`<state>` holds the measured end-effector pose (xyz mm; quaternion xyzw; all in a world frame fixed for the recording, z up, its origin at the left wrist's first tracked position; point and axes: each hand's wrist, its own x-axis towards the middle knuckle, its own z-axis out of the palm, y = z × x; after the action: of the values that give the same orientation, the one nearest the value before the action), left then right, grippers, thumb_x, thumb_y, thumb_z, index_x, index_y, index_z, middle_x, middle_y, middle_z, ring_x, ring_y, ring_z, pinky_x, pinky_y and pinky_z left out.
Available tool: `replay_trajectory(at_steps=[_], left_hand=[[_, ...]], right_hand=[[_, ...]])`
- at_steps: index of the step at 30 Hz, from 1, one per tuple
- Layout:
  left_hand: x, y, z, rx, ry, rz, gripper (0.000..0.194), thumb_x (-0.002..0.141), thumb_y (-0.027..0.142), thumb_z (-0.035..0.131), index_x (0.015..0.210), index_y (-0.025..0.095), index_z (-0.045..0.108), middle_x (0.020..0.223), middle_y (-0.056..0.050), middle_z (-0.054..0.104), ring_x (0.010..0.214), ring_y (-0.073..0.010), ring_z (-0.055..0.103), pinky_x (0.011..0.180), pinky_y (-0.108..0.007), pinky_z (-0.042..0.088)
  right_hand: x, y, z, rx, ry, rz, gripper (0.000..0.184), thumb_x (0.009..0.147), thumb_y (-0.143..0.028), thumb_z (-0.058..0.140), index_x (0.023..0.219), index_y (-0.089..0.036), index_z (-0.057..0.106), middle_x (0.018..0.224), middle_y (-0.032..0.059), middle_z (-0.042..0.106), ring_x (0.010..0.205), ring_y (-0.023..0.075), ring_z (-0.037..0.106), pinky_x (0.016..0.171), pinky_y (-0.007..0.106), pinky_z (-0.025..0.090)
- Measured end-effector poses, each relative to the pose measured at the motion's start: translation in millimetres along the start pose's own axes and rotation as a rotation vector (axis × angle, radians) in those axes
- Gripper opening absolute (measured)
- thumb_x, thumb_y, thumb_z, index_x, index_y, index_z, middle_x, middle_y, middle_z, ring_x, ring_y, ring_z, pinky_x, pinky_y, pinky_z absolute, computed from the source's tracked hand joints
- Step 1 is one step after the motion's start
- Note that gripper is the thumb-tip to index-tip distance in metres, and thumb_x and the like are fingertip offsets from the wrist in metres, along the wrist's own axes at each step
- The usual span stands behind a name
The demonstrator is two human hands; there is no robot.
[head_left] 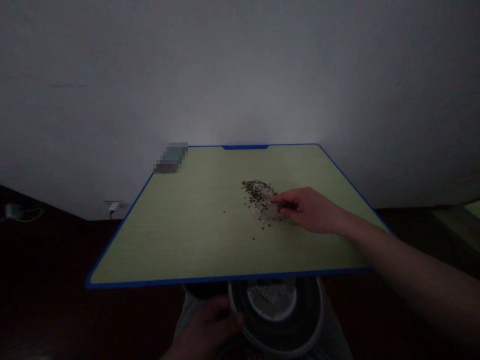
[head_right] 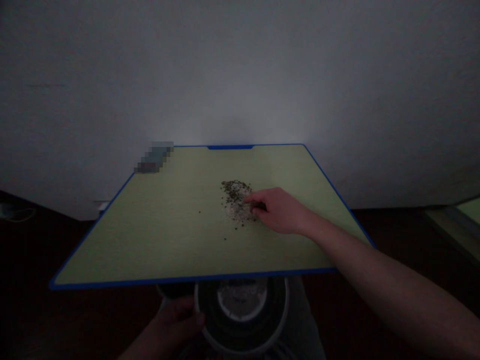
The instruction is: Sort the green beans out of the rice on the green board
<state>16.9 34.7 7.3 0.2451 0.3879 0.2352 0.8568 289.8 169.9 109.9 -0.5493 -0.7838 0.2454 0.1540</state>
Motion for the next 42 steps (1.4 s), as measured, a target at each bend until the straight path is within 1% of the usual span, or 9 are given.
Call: replay_trajectory(at_steps=[4,8,12,15,19,26,30,34,42], left_hand=[[-1.6,-0.9,4.8,-0.145,-0.052,0.045,0.025,0.071,0.031,0.074,0.095,0.027,0.075,0.093,-0.006,0.080,0.102,-0.0347,0.068,0.100,-0.058,0.037],[-6.0,7.9,10.2,-0.103,-0.067,0.042,0.024,0.073,0.029,0.073,0.097,0.027,0.075,0.095,-0.006,0.080,0.106,-0.0350,0.067,0.102,-0.059,0.035],[-8.6,14.1,12.4,-0.083,-0.062,0.025,0.022,0.075,0.025,0.071,0.096,0.024,0.076,0.092,-0.007,0.080,0.106,-0.0338,0.067,0.103,-0.057,0.035],[-7.5,11.9,11.2,-0.101,-0.052,0.037,0.023,0.074,0.025,0.072,0.097,0.024,0.076,0.091,-0.008,0.081,0.104,-0.0336,0.068,0.103,-0.057,0.035],[-5.2,8.0,7.8,-0.086,-0.073,0.060,0.024,0.075,0.025,0.071,0.099,0.024,0.075,0.095,-0.008,0.080,0.106,-0.0336,0.067,0.104,-0.057,0.034],[-5.3,6.8,7.7,-0.101,-0.068,0.048,0.025,0.075,0.026,0.071,0.100,0.023,0.075,0.097,-0.008,0.080,0.104,-0.0337,0.068,0.103,-0.057,0.035],[-5.7,8.6,9.8,-0.134,-0.102,0.036,0.026,0.076,0.024,0.070,0.102,0.024,0.075,0.096,-0.007,0.080,0.103,-0.0330,0.069,0.103,-0.057,0.036],[-6.5,12.5,13.6,-0.147,-0.143,0.034,0.025,0.079,0.023,0.066,0.103,0.026,0.074,0.098,-0.006,0.080,0.102,-0.0320,0.069,0.103,-0.056,0.034],[-4.7,5.3,10.4,-0.177,-0.108,0.040,0.024,0.077,0.022,0.069,0.100,0.027,0.076,0.095,-0.007,0.080,0.101,-0.0324,0.070,0.103,-0.057,0.035]], right_hand=[[-12.2,-3.7,-0.1,-0.023,0.026,0.007,0.034,0.081,-0.019,0.053,0.111,-0.017,0.070,0.088,0.0032,0.075,0.074,0.0166,0.067,0.067,0.027,0.049],[-28.6,3.0,-2.6,-0.051,0.041,-0.004,0.033,0.082,-0.018,0.052,0.109,-0.019,0.070,0.091,0.0032,0.075,0.075,0.0168,0.067,0.066,0.026,0.049],[-38.7,14.0,-1.7,-0.153,0.068,-0.060,0.033,0.082,-0.016,0.049,0.106,-0.020,0.071,0.092,0.0035,0.074,0.078,0.0176,0.068,0.069,0.027,0.050],[-37.9,17.4,0.8,-0.190,0.088,-0.075,0.033,0.082,-0.014,0.049,0.107,-0.020,0.070,0.093,0.0034,0.074,0.080,0.0177,0.068,0.070,0.027,0.050],[-30.7,11.8,5.2,-0.215,0.081,-0.092,0.033,0.083,-0.013,0.049,0.106,-0.020,0.071,0.096,0.0042,0.074,0.084,0.0189,0.068,0.073,0.028,0.050],[-36.6,4.0,7.4,-0.162,-0.006,-0.121,0.033,0.084,-0.015,0.049,0.109,-0.020,0.071,0.095,0.0042,0.074,0.084,0.0185,0.068,0.071,0.027,0.050],[-40.9,7.2,5.2,-0.148,0.045,-0.086,0.033,0.084,-0.015,0.048,0.109,-0.019,0.070,0.097,0.0052,0.074,0.085,0.0187,0.069,0.071,0.027,0.051],[-34.8,6.9,9.0,-0.175,0.061,-0.086,0.034,0.084,-0.015,0.047,0.110,-0.017,0.070,0.100,0.0068,0.074,0.088,0.0202,0.069,0.075,0.030,0.052],[-23.2,0.4,16.5,-0.213,0.073,-0.120,0.038,0.085,-0.012,0.046,0.115,-0.015,0.068,0.106,0.0074,0.073,0.093,0.0194,0.067,0.083,0.029,0.049]])
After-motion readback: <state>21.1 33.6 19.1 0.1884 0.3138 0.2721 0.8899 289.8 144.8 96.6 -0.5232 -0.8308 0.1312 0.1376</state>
